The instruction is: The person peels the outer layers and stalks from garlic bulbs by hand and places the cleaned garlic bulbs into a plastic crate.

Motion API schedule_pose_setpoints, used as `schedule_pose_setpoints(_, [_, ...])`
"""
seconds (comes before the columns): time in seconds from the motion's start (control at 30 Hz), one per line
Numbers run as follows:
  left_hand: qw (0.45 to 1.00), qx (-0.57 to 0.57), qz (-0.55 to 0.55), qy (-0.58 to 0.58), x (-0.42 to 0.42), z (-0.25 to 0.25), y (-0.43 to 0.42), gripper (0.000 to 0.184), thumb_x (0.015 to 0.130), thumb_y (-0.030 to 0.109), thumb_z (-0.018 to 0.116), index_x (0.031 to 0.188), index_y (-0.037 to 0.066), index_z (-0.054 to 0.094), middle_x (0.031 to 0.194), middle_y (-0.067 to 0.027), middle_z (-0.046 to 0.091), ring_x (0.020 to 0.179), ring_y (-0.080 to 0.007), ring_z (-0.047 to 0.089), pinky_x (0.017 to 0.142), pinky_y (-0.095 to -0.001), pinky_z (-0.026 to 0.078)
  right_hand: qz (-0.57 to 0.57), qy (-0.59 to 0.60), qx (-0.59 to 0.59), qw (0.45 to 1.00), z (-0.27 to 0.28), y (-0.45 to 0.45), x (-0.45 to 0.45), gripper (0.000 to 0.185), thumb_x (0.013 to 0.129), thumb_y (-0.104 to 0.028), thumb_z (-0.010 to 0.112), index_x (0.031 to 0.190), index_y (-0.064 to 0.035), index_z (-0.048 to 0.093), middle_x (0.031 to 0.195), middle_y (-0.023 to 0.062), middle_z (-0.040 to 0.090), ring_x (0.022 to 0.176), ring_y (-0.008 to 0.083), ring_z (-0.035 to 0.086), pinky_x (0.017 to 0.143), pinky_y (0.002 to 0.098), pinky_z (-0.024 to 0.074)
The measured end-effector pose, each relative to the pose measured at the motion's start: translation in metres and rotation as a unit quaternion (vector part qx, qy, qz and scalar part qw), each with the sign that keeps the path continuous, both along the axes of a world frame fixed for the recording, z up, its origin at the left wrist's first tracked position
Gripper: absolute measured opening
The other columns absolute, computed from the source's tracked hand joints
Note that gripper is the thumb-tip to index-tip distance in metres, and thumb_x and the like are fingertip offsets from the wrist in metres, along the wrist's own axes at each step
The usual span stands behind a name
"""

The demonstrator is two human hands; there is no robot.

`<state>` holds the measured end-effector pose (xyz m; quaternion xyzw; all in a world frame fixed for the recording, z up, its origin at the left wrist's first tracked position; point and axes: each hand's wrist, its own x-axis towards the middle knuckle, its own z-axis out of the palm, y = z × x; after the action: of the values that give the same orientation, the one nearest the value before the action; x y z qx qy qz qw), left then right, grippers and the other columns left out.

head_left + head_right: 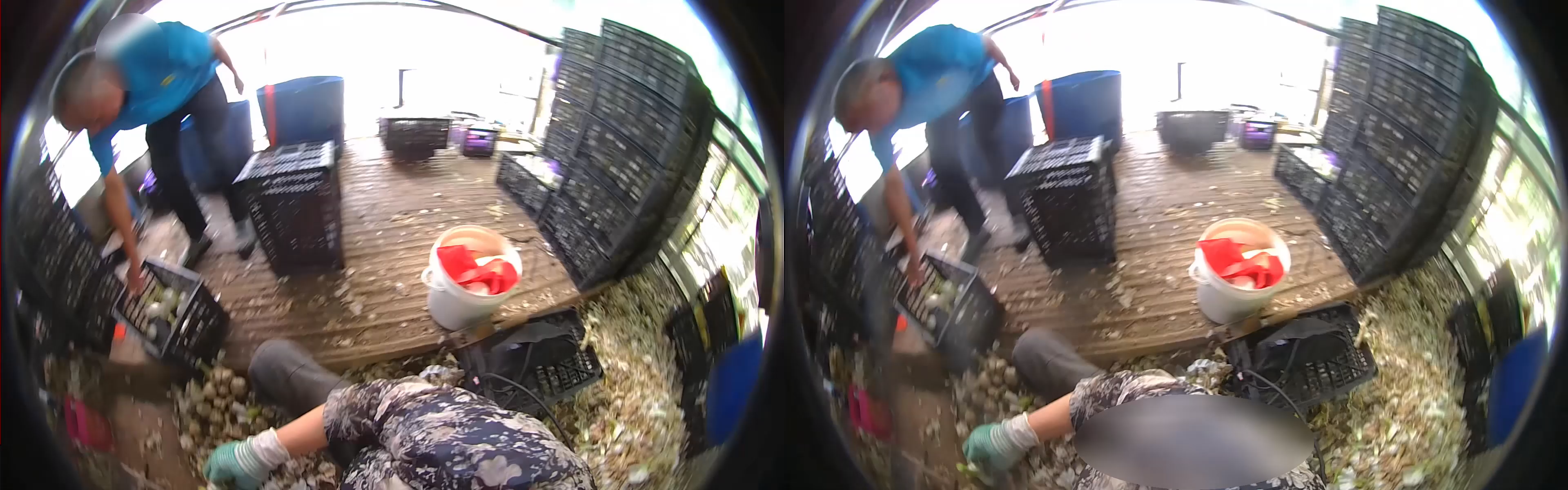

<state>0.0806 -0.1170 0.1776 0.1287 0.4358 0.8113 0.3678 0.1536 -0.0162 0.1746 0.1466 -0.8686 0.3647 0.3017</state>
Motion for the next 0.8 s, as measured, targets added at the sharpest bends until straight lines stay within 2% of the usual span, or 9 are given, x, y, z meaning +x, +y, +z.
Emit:
schedule_pose_setpoints(0.17, [0.996,0.067,-0.049,0.029,-0.02,0.009,-0.057,0.05,0.091,0.033,0.04,0.135,0.013,0.027,0.118,-0.0075,0.047,0.105,-0.0225,0.049,0.084,-0.0354,0.043,-0.023,-0.175,-0.096,0.98,0.034,-0.006,-0.015,0.038,0.063,-0.007,0.064,0.101,-0.0019,0.058,0.106,0.0183,0.055,0.098,0.0338,0.052,0.083,0.0392,0.0437])
schedule_pose_setpoints(0.27, [0.987,0.116,-0.034,-0.104,-0.048,0.005,-0.061,0.035,0.086,0.029,0.052,0.111,0.005,0.049,0.108,-0.0103,0.055,0.096,-0.0237,0.055,0.084,-0.0402,0.046,0.019,-0.243,-0.259,0.935,0.041,0.001,-0.04,0.021,0.076,-0.006,0.056,0.097,-0.0036,0.059,0.081,0.0073,0.059,0.082,0.0233,0.057,0.075,0.0332,0.0477])
schedule_pose_setpoints(0.33, [0.97,0.153,-0.077,-0.175,-0.066,-0.012,-0.075,0.037,0.087,0.032,0.051,0.114,0.006,0.048,0.109,-0.0103,0.055,0.097,-0.0219,0.056,0.073,-0.0342,0.053,0.243,-0.224,-0.701,0.632,0.017,-0.008,-0.058,0.01,0.084,-0.016,0.051,0.088,-0.0089,0.056,0.077,0.0003,0.055,0.069,0.0105,0.05,0.063,0.0265,0.0434])
schedule_pose_setpoints(0.37, [0.966,0.16,-0.07,-0.192,-0.073,-0.009,-0.074,0.038,0.088,0.033,0.05,0.114,0.005,0.047,0.108,-0.0098,0.056,0.094,-0.0206,0.058,0.071,-0.0318,0.054,0.07,-0.244,-0.805,0.537,0.031,-0.018,-0.065,0.009,0.083,-0.015,0.051,0.087,-0.0083,0.056,0.076,0.0003,0.054,0.068,0.0138,0.051,0.063,0.0272,0.0438])
schedule_pose_setpoints(0.4, [0.962,0.19,-0.145,-0.132,-0.089,-0.016,-0.077,0.039,0.088,0.034,0.049,0.115,0.005,0.046,0.106,-0.0091,0.056,0.091,-0.0192,0.058,0.071,-0.0309,0.054,0.266,-0.2,-0.712,0.618,-0.013,-0.001,-0.081,0.009,0.083,-0.012,0.053,0.09,-0.0066,0.056,0.08,0.0007,0.056,0.075,0.0153,0.055,0.065,0.0279,0.0458])
schedule_pose_setpoints(0.47, [0.992,0.106,-0.047,-0.058,-0.095,-0.011,-0.074,0.041,0.087,0.033,0.051,0.117,0.005,0.045,0.103,-0.0082,0.057,0.088,-0.0166,0.058,0.074,-0.0288,0.052,0.095,-0.242,-0.603,0.754,-0.007,-0.006,-0.092,0.011,0.083,-0.007,0.054,0.093,-0.0038,0.055,0.084,0.0032,0.059,0.076,0.014,0.057,0.064,0.0255,0.0478])
schedule_pose_setpoints(0.67, [0.99,0.134,-0.009,-0.028,-0.119,-0.029,-0.076,0.053,0.077,0.003,0.063,0.124,0.004,0.039,0.095,-0.0089,0.056,0.076,-0.0161,0.059,0.063,-0.0265,0.052,0.097,-0.217,-0.553,0.798,0.007,-0.006,-0.123,0.013,0.085,-0.016,0.054,0.078,-0.0057,0.058,0.081,0.0061,0.06,0.066,0.013,0.058,0.062,0.0228,0.0495])
schedule_pose_setpoints(0.73, [0.982,0.167,-0.028,-0.081,-0.125,-0.034,-0.081,0.055,0.077,0.002,0.062,0.126,0.003,0.036,0.096,-0.0111,0.056,0.072,-0.0169,0.061,0.058,-0.0254,0.054,0.059,-0.251,-0.414,0.873,0.006,0.003,-0.131,0.018,0.084,-0.019,0.053,0.093,-0.0037,0.059,0.087,0.0148,0.061,0.078,0.0212,0.06,0.072,0.0321,0.0512])
schedule_pose_setpoints(0.8, [0.989,0.142,-0.006,-0.045,-0.131,-0.042,-0.082,0.057,0.076,0.002,0.064,0.126,0.003,0.037,0.098,-0.0115,0.056,0.076,-0.0177,0.061,0.06,-0.026,0.054,0.015,-0.396,-0.056,0.916,-0.079,0.047,-0.132,0.029,0.081,-0.017,0.057,0.105,-0.0011,0.055,0.1,0.0164,0.059,0.09,0.0211,0.058,0.075,0.0325,0.0504])
